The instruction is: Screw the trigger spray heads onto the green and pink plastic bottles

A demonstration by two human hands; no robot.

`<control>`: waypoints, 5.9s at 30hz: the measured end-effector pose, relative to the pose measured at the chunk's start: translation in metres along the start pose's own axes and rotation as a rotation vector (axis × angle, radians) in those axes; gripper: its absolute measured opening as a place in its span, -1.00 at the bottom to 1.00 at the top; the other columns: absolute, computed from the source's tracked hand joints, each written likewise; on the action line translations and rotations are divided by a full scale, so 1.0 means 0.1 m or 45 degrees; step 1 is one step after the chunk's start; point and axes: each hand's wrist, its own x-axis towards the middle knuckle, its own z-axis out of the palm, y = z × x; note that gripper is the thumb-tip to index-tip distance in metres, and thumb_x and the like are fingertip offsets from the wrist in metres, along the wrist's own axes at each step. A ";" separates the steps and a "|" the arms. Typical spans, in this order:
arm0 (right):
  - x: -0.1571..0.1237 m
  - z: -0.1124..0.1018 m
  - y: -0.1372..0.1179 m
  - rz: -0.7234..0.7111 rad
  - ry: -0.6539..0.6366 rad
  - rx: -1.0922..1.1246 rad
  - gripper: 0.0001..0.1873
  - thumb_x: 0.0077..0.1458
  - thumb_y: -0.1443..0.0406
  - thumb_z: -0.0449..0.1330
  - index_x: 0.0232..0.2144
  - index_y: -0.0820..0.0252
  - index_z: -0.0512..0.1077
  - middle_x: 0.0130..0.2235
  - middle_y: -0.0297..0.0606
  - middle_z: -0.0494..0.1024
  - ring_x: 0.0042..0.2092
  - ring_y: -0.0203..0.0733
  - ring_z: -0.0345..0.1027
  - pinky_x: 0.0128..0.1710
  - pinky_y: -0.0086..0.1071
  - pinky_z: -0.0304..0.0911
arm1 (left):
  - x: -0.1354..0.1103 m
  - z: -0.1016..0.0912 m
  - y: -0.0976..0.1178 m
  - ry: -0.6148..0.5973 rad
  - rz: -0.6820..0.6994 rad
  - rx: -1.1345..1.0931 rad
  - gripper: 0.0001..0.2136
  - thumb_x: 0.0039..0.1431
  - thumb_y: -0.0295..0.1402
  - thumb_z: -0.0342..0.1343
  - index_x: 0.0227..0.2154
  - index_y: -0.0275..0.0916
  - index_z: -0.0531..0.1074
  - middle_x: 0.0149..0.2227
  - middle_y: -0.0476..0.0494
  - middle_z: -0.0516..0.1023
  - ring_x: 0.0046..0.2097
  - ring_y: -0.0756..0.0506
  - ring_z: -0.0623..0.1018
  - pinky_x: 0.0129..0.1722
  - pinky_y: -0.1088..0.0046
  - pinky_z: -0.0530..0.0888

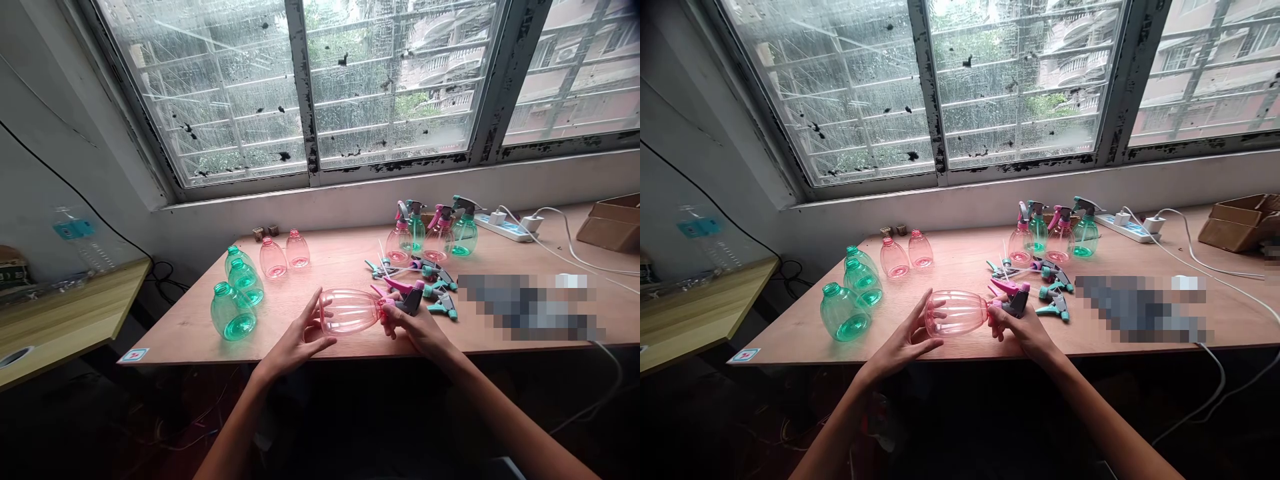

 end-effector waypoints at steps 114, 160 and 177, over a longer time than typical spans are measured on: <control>0.01 -0.02 0.06 -0.041 0.057 0.058 -0.78 0.15 0.16 0.33 -0.33 0.14 0.41 -0.52 -0.38 0.47 -0.57 -0.26 0.31 -0.58 -0.37 0.21 | -0.02 0.03 -0.06 0.029 -0.033 -0.157 -0.12 0.17 -0.29 0.30 0.40 0.02 -0.15 0.30 -0.32 0.28 0.27 -0.31 0.37 0.28 -0.03 0.29; 0.00 0.00 0.03 -0.016 0.074 0.042 -0.73 0.12 0.11 0.35 -0.36 0.15 0.42 -0.52 -0.36 0.47 -0.56 -0.26 0.31 -0.58 -0.36 0.24 | -0.02 0.02 -0.01 0.031 -0.053 -0.055 -0.25 0.22 -0.26 0.25 0.38 -0.05 0.00 0.19 -0.30 0.41 0.21 -0.28 0.45 0.25 0.02 0.34; 0.00 0.00 0.03 -0.011 0.049 0.046 -0.76 0.14 0.14 0.34 -0.35 0.15 0.43 -0.52 -0.37 0.49 -0.57 -0.28 0.32 -0.56 -0.38 0.23 | -0.01 0.02 -0.02 0.031 -0.018 0.016 -0.17 0.21 -0.28 0.26 0.40 0.02 -0.13 0.31 -0.31 0.29 0.27 -0.30 0.37 0.26 0.00 0.31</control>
